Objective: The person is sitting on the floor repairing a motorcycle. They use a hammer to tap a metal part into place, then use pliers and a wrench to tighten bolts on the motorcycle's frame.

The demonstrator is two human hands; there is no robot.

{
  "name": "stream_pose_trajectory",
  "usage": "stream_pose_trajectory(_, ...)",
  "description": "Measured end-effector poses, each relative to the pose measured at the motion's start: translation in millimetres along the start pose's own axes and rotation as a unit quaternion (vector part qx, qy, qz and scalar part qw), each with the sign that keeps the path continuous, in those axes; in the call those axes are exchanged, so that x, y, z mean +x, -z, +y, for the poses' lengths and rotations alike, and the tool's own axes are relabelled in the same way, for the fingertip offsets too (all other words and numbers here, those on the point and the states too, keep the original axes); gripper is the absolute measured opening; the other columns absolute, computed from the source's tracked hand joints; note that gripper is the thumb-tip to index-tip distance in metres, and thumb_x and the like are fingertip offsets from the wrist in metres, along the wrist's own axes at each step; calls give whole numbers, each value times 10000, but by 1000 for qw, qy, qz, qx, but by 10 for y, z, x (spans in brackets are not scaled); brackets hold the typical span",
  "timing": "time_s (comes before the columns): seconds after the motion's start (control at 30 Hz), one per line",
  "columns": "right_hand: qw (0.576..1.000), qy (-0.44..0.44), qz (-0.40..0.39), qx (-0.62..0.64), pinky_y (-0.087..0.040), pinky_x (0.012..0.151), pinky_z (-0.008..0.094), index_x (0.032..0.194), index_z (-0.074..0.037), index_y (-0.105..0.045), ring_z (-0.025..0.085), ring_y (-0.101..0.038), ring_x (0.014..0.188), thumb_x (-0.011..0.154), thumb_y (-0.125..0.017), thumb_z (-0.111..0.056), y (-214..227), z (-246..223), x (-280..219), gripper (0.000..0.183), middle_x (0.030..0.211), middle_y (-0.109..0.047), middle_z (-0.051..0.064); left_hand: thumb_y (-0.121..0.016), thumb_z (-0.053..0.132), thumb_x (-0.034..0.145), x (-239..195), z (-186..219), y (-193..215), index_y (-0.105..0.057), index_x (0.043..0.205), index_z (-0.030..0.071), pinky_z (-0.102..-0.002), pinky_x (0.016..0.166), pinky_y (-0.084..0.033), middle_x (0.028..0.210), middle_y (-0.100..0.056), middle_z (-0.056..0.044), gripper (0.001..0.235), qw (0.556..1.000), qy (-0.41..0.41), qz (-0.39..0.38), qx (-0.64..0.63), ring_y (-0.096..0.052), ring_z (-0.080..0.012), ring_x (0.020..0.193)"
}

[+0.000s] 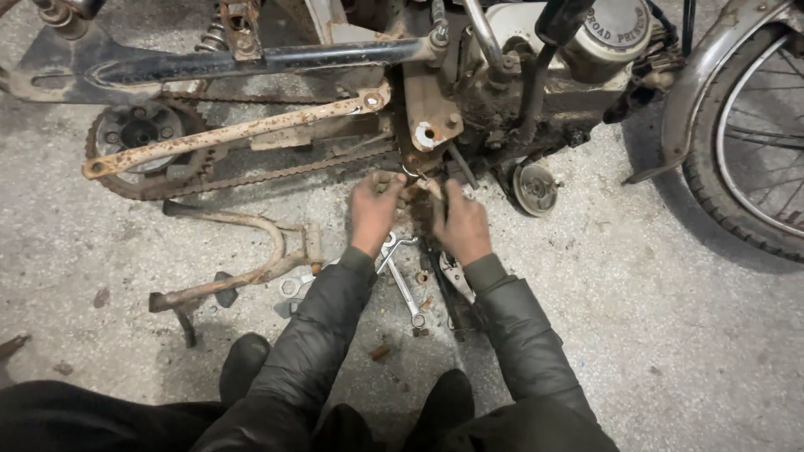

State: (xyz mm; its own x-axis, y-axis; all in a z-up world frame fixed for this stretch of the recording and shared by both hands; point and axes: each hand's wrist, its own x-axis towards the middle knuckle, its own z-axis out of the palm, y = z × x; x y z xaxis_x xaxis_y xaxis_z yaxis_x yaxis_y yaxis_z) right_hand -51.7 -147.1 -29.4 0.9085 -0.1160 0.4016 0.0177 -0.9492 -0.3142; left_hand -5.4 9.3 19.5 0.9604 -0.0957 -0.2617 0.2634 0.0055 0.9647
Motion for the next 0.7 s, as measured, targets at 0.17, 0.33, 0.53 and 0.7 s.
stream_pose_trajectory(0.17,999,-46,-21,7,-545,559,547,1083,-35,-604,447,-701,657,908,-625,-264,-14,-118,-6,290,660,-671,253,-675,218,898,168,-206,-38,-690,989,-9,-270,505,-572,722,-702,-103,245,1000,-9,2,-3,-676,-138,601)
stream_pose_trajectory(0.33,999,-33,-38,-17,-547,558,528,1030,-58,-598,412,-713,654,896,-635,-237,51,-66,57,226,649,-679,227,-673,239,897,101,-162,-54,-690,992,-12,-280,523,-574,731,-698,-108,269,1000,-4,-6,-4,-676,-142,617)
stream_pose_trajectory(0.53,998,-65,-1,23,-537,562,554,1092,-24,-562,452,-695,654,953,-576,-299,-138,-91,23,308,628,-653,250,-673,222,907,52,-64,0,-683,1023,-31,-301,529,-578,741,-697,-125,278,1000,-22,1,-8,-687,-155,620)
stream_pose_trajectory(0.7,990,-132,-19,-52,-566,614,569,1210,-54,-545,444,-714,681,960,-531,-248,-329,-299,-44,316,664,-677,249,-671,232,889,88,-109,53,-684,998,-16,-271,456,-554,708,-679,-98,271,1000,17,3,-11,-682,-150,602)
